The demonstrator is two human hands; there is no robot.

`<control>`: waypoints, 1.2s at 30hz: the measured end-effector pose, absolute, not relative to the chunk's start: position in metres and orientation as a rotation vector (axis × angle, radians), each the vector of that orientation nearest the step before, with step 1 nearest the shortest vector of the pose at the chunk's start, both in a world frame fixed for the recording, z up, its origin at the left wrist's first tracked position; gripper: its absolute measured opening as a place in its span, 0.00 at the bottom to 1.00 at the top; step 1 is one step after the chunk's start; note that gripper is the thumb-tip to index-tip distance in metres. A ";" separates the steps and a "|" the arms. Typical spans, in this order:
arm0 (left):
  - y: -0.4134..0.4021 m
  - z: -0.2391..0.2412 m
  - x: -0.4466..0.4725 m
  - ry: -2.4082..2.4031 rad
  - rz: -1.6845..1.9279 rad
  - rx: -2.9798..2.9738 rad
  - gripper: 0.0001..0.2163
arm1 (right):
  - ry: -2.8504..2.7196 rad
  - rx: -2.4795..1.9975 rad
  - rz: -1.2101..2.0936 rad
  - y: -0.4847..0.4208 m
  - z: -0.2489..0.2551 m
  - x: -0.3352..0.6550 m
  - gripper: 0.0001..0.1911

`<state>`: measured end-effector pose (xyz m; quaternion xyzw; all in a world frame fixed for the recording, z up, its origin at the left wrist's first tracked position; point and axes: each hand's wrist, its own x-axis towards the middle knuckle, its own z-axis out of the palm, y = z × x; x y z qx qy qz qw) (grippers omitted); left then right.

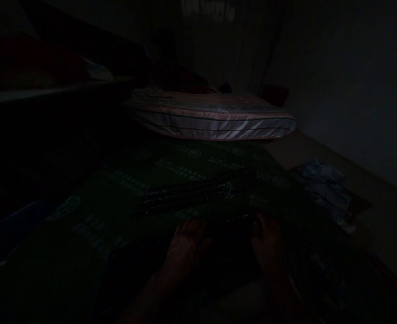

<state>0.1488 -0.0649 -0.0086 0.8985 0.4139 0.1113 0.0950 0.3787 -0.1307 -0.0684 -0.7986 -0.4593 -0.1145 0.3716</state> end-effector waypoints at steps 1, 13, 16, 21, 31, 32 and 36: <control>-0.065 -0.009 0.149 1.230 0.331 2.671 0.13 | -1.180 -2.045 -0.292 -0.131 -0.068 0.378 0.20; -0.066 -0.002 0.149 1.244 0.282 2.652 0.13 | -1.180 -2.054 -0.255 -0.130 -0.069 0.379 0.21; -0.065 -0.001 0.147 1.243 0.260 2.636 0.13 | -1.167 -2.064 -0.224 -0.131 -0.068 0.377 0.21; -0.064 -0.002 0.144 1.247 0.266 2.646 0.13 | -1.208 -2.039 -0.243 -0.132 -0.066 0.374 0.21; -0.064 -0.008 0.144 1.248 0.296 2.648 0.14 | -1.192 -2.060 -0.211 -0.132 -0.069 0.373 0.20; -0.064 -0.007 0.144 1.243 0.288 2.649 0.14 | -1.190 -2.055 -0.214 -0.132 -0.068 0.373 0.20; -0.063 -0.004 0.142 1.249 0.261 2.634 0.14 | -1.196 -2.039 -0.218 -0.132 -0.066 0.370 0.21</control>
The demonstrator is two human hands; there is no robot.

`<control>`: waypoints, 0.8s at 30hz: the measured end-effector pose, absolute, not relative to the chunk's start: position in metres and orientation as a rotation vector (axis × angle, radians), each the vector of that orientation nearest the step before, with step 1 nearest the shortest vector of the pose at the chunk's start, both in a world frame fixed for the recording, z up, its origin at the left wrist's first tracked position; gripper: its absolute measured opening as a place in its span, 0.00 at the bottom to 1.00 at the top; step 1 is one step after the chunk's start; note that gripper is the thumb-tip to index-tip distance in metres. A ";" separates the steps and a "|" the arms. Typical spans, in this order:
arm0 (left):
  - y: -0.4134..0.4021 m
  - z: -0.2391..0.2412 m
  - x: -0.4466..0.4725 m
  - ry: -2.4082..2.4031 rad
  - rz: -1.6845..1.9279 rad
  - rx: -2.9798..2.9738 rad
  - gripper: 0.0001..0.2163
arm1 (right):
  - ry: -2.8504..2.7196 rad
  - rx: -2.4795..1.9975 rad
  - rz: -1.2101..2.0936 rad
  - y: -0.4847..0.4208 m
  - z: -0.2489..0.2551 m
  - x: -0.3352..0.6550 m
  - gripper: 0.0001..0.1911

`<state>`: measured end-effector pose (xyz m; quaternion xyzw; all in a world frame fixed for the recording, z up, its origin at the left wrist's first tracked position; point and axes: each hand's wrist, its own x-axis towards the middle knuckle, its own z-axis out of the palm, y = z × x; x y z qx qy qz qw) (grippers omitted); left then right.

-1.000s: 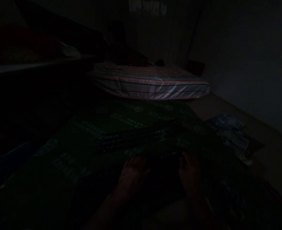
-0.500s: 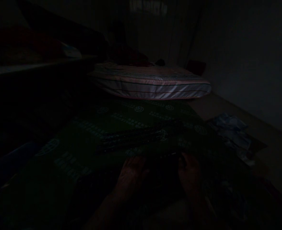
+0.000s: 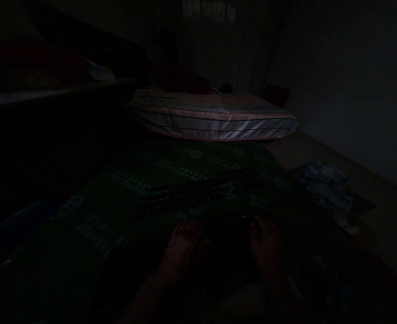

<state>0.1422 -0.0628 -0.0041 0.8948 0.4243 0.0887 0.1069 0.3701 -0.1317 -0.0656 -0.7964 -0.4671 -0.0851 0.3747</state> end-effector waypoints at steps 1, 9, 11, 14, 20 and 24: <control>-0.062 -0.004 0.141 1.253 0.253 2.629 0.15 | -1.195 -2.034 -0.213 -0.132 -0.065 0.369 0.21; -0.057 -0.005 0.133 1.230 0.310 2.645 0.14 | -1.202 -1.984 -0.211 -0.130 -0.068 0.365 0.21; -0.056 -0.005 0.131 1.227 0.297 2.641 0.15 | -1.194 -1.974 -0.201 -0.130 -0.068 0.364 0.21; -0.053 -0.005 0.128 1.228 0.262 2.636 0.15 | -1.199 -1.959 -0.168 -0.130 -0.068 0.363 0.21; -0.048 0.000 0.123 1.257 0.211 2.591 0.16 | -1.188 -1.917 -0.111 -0.130 -0.071 0.363 0.20; -0.047 0.004 0.122 1.257 0.194 2.577 0.15 | -1.158 -1.910 -0.039 -0.131 -0.070 0.361 0.21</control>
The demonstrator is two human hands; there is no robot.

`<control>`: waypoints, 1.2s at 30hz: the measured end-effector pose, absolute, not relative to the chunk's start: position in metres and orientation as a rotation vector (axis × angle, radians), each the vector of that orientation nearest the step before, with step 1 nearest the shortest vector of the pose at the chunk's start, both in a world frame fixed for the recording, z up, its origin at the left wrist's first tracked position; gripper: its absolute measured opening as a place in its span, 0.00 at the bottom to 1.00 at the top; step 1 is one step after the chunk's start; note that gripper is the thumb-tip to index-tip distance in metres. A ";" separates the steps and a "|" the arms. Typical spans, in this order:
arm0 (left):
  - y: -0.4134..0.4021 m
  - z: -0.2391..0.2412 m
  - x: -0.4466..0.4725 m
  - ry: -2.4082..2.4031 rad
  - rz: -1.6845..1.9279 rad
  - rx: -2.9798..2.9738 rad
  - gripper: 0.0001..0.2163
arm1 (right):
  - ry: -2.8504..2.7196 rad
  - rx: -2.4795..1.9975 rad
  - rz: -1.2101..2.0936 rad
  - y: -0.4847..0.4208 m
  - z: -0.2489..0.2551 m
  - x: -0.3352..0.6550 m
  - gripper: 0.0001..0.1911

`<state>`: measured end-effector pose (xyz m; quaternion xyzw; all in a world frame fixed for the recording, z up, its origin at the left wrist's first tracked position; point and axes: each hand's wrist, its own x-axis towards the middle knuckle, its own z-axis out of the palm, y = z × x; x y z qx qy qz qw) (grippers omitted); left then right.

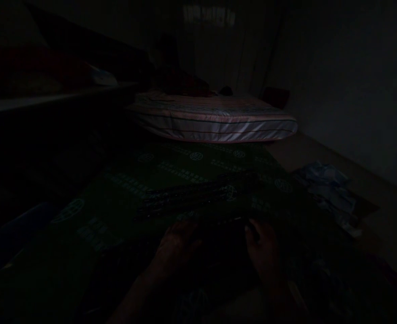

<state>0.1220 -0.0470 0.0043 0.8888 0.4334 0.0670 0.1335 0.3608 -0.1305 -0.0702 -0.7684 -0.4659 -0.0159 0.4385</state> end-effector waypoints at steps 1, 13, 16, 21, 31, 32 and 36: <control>-0.047 0.004 0.122 1.253 0.196 2.579 0.15 | -1.156 -1.918 -0.036 -0.131 -0.070 0.360 0.22; -0.045 0.000 0.120 1.233 0.222 2.575 0.17 | -1.174 -1.951 -0.032 -0.128 -0.068 0.360 0.23; -0.044 -0.001 0.120 1.234 0.181 2.563 0.18 | -1.163 -1.955 0.004 -0.128 -0.067 0.359 0.23; -0.042 -0.006 0.118 1.226 0.208 2.566 0.19 | -1.148 -1.950 -0.023 -0.128 -0.067 0.358 0.25; -0.042 -0.005 0.117 1.227 0.192 2.572 0.19 | -1.135 -1.919 0.040 -0.125 -0.073 0.362 0.23; -0.042 -0.005 0.117 1.223 0.188 2.575 0.19 | -1.135 -1.922 0.051 -0.124 -0.074 0.362 0.23; -0.043 -0.004 0.117 1.235 0.174 2.579 0.19 | -1.133 -1.915 0.073 -0.123 -0.076 0.363 0.23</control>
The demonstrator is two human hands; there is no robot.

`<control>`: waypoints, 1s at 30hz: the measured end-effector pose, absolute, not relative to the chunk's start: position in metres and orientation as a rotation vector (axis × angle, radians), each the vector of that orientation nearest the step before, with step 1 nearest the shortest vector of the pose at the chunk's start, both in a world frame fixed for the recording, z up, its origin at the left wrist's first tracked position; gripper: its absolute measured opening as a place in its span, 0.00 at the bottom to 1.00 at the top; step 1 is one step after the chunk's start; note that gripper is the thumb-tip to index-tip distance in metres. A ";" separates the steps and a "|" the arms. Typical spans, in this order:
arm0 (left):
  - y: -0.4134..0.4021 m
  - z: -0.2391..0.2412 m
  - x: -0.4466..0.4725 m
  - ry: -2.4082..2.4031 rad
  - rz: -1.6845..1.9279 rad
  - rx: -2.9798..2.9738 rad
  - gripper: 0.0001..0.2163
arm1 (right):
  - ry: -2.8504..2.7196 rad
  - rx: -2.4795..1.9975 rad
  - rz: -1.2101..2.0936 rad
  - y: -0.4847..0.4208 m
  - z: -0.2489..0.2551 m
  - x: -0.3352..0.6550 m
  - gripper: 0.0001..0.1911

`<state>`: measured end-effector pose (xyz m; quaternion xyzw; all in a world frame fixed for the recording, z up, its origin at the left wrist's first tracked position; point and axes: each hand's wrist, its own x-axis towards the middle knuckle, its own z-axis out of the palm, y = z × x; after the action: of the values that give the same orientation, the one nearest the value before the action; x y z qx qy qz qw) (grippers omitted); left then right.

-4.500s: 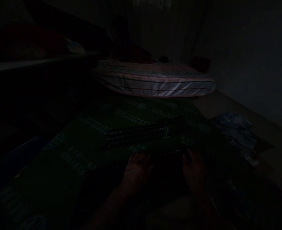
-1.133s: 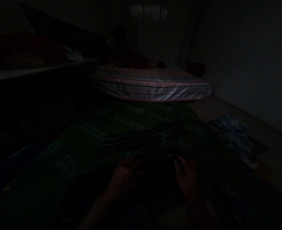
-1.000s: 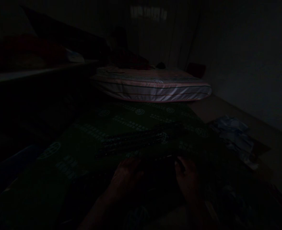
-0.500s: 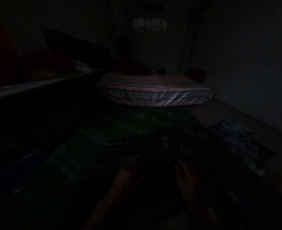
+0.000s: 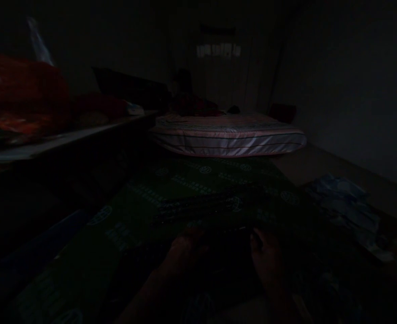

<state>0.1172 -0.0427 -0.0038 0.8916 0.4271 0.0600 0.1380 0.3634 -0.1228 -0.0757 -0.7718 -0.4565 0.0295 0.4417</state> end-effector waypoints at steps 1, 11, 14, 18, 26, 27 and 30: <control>-0.043 -0.004 0.117 1.240 0.175 2.582 0.19 | -1.131 -1.907 0.077 -0.122 -0.076 0.363 0.23; -0.045 -0.001 0.116 1.216 0.191 2.599 0.20 | -1.136 -1.925 0.047 -0.120 -0.071 0.362 0.22; -0.045 -0.001 0.115 1.199 0.206 2.607 0.19 | -1.138 -1.916 0.052 -0.119 -0.072 0.362 0.22; -0.046 -0.001 0.115 1.196 0.205 2.627 0.18 | -1.145 -1.913 0.047 -0.118 -0.073 0.363 0.23; -0.047 -0.003 0.114 1.184 0.228 2.639 0.19 | -1.128 -1.900 0.025 -0.118 -0.074 0.362 0.22; -0.047 -0.005 0.114 1.182 0.243 2.643 0.20 | -1.126 -1.897 0.019 -0.118 -0.075 0.362 0.23; -0.047 -0.009 0.113 1.193 0.272 2.648 0.19 | -1.118 -1.892 0.006 -0.119 -0.078 0.363 0.23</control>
<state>0.1131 -0.0471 -0.0090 0.9020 0.4065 0.0926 0.1121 0.3631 -0.1187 -0.0779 -0.7668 -0.4531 0.0023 0.4546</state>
